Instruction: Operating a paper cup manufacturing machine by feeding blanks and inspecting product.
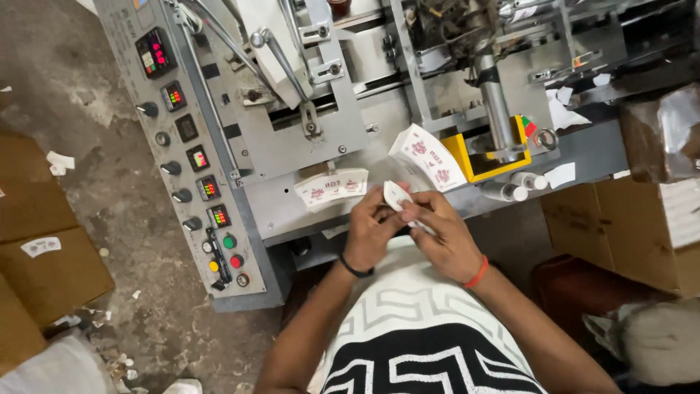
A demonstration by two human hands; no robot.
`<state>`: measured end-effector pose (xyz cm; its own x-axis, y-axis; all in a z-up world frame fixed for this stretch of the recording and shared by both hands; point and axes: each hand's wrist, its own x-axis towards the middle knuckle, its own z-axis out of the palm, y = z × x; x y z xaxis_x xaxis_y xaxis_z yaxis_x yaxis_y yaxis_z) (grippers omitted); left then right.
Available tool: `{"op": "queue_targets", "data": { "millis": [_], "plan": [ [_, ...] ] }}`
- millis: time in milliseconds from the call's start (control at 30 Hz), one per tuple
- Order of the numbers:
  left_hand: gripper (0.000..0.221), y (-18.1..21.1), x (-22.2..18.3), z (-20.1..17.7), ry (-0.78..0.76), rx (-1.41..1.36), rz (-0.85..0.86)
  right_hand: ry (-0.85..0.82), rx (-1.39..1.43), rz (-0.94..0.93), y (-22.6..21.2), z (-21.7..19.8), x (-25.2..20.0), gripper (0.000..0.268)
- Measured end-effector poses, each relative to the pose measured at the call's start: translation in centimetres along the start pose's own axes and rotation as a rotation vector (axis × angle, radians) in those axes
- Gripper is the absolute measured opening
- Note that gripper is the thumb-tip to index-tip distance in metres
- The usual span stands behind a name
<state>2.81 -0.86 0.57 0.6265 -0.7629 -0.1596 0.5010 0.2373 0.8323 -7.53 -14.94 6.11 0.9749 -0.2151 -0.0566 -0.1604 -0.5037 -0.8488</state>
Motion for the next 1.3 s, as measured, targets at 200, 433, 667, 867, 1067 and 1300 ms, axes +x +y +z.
{"op": "queue_targets", "data": {
  "millis": [200,433,667,867,1067,1300],
  "plan": [
    [0.029,2.9,-0.9,2.1,0.081,0.224,0.304,0.043,0.181,0.192,0.3,0.4,-0.1,0.047],
    [0.023,5.6,-1.1,0.2,0.137,-0.315,0.211,0.185,-0.175,-0.383,-3.2,-1.1,4.0,0.049],
    [0.036,-0.3,-0.3,-7.3,0.656,0.783,0.431,-0.053,-0.576,-0.161,2.4,6.6,10.7,0.063],
    [0.037,-4.5,0.5,-10.6,0.844,1.187,0.403,-0.035,-0.501,-0.211,2.7,4.6,8.9,0.083],
    [0.037,-0.7,-0.2,-8.3,0.844,1.166,0.331,0.228,-0.779,-0.016,1.6,-1.3,7.2,0.044],
    [0.036,-0.1,0.8,-2.7,0.402,1.05,0.63,0.28,-0.699,0.015,2.7,-3.3,6.5,0.034]
  ]
}}
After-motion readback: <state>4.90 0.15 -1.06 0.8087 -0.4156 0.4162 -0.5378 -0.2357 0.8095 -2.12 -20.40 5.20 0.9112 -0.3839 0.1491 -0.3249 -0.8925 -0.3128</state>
